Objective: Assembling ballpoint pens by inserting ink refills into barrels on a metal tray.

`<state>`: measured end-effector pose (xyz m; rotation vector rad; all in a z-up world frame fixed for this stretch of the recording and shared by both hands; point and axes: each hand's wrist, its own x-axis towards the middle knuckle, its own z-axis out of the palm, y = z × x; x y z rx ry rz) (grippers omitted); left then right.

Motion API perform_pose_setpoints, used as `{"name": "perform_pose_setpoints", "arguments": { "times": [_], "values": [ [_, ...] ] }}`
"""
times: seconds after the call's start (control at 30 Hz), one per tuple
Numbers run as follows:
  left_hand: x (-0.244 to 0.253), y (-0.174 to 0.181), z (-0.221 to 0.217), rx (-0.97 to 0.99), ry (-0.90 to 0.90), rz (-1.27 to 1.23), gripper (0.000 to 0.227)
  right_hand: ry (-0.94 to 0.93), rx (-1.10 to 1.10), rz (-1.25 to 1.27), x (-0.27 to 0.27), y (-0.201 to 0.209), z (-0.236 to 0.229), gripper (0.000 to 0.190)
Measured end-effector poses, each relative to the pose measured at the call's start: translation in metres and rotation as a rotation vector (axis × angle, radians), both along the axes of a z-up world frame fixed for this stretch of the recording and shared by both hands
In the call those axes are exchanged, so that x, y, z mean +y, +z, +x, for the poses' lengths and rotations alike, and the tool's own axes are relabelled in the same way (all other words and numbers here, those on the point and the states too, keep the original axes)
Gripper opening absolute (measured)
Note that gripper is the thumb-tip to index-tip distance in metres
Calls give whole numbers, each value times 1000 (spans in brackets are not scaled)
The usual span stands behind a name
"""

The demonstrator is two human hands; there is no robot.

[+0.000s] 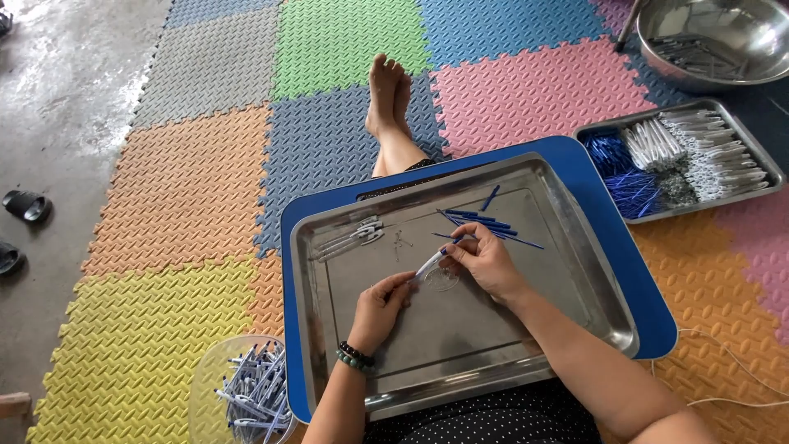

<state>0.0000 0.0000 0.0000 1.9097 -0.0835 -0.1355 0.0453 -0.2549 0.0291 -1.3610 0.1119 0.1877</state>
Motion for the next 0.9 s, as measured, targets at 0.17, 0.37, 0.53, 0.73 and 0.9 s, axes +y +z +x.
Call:
{"name": "perform_pose_setpoints", "arguments": {
  "times": [0.17,0.37,0.53,0.73,0.9],
  "values": [
    [0,8,3,70,-23,3,32,-49,-3,6,0,0,1,26],
    [0,6,1,87,-21,-12,32,-35,21,-1,0,10,-3,20],
    [-1,5,0,65,-7,-14,32,-80,20,40,1,3,-2,20],
    [-3,15,0,71,-5,12,30,1,39,49,-7,-2,2,22],
    [-1,6,-2,36,3,-46,30,50,73,13,-10,-1,2,21]
  ]
}}
